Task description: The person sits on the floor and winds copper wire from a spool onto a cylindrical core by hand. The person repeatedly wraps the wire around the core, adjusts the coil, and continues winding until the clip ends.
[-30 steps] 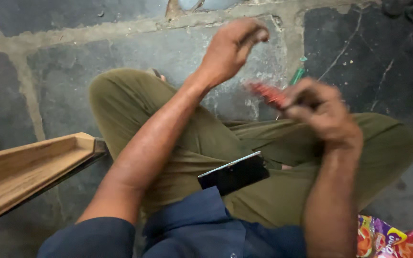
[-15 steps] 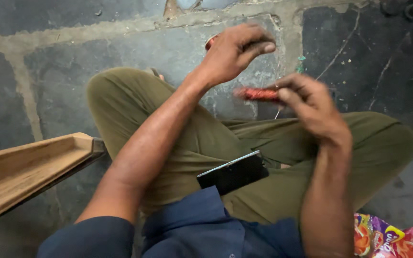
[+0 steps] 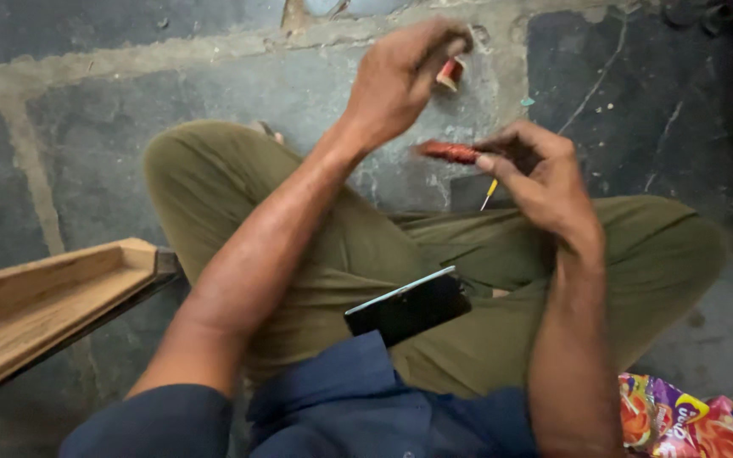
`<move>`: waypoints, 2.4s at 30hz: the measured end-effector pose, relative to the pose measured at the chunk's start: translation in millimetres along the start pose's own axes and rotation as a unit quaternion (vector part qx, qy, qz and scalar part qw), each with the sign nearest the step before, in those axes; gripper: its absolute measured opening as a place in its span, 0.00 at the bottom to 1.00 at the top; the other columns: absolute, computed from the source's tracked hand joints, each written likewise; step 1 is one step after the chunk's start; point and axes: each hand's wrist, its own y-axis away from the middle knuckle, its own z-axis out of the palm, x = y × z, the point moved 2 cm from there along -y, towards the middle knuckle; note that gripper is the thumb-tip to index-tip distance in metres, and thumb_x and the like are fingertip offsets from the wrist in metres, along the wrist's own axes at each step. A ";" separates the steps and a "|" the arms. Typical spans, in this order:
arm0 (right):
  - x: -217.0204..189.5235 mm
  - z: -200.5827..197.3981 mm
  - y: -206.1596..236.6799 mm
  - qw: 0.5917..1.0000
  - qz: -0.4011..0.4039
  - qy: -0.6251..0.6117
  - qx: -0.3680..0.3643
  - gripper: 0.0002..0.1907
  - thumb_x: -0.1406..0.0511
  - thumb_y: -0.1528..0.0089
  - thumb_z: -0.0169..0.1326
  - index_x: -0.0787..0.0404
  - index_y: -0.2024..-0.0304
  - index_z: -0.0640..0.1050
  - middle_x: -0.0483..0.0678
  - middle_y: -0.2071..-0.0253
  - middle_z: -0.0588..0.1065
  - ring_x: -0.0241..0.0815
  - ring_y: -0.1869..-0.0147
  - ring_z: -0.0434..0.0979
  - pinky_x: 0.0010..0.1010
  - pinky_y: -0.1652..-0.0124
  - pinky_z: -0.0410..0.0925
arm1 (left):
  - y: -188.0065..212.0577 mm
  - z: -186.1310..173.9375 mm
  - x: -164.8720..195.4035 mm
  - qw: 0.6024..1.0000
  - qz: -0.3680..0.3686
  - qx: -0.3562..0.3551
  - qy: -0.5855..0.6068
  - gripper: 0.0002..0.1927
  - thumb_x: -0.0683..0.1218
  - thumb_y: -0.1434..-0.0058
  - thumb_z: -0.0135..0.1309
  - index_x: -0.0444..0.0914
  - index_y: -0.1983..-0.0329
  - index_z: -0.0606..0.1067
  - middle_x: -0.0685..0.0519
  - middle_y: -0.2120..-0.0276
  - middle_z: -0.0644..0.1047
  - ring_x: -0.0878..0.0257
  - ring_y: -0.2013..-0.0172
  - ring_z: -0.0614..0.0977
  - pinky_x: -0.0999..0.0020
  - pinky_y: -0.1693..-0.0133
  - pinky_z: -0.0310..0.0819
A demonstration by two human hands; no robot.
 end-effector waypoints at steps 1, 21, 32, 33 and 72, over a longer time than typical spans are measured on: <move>-3.9 1.6 4.0 0.999 -0.029 -0.041 0.009 0.10 0.73 0.34 0.61 0.68 0.50 0.78 0.49 0.54 0.79 0.35 0.51 0.78 0.27 0.50 0.72 | 1.1 0.2 -4.0 1.000 -0.025 -0.015 0.002 0.08 0.45 0.27 0.53 0.42 0.48 0.77 0.50 0.59 0.84 0.54 0.57 0.86 0.59 0.56 0.80; -30.9 -18.0 3.3 0.955 -0.134 -0.138 0.227 0.11 0.72 0.39 0.65 0.62 0.55 0.78 0.44 0.61 0.81 0.34 0.59 0.83 0.27 0.56 0.76 | 16.6 27.1 9.7 0.961 0.102 -0.256 0.028 0.14 0.41 0.39 0.52 0.39 0.50 0.79 0.48 0.57 0.82 0.47 0.55 0.81 0.53 0.52 0.75; -14.9 -21.4 8.3 1.000 0.002 -0.007 -0.015 0.11 0.72 0.40 0.66 0.66 0.55 0.81 0.46 0.61 0.80 0.34 0.57 0.77 0.26 0.57 0.70 | 8.5 0.5 17.5 0.984 0.066 -0.162 -0.015 0.08 0.48 0.30 0.58 0.41 0.54 0.80 0.48 0.61 0.77 0.49 0.56 0.80 0.56 0.56 0.74; -16.6 -21.8 8.8 0.998 -0.037 -0.053 -0.013 0.13 0.71 0.40 0.66 0.66 0.54 0.80 0.46 0.58 0.80 0.35 0.55 0.79 0.27 0.54 0.71 | 10.1 2.6 18.1 0.985 0.055 -0.165 0.015 0.09 0.49 0.31 0.58 0.40 0.54 0.80 0.48 0.61 0.77 0.50 0.57 0.80 0.57 0.56 0.74; -5.4 8.0 -16.9 0.979 -0.129 -0.039 0.154 0.09 0.67 0.24 0.57 0.67 0.57 0.78 0.42 0.63 0.77 0.27 0.62 0.72 0.21 0.62 0.66 | 2.0 -20.3 47.6 0.904 -0.091 -0.304 0.285 0.11 0.44 0.31 0.58 0.37 0.48 0.73 0.47 0.57 0.84 0.54 0.58 0.85 0.64 0.61 0.80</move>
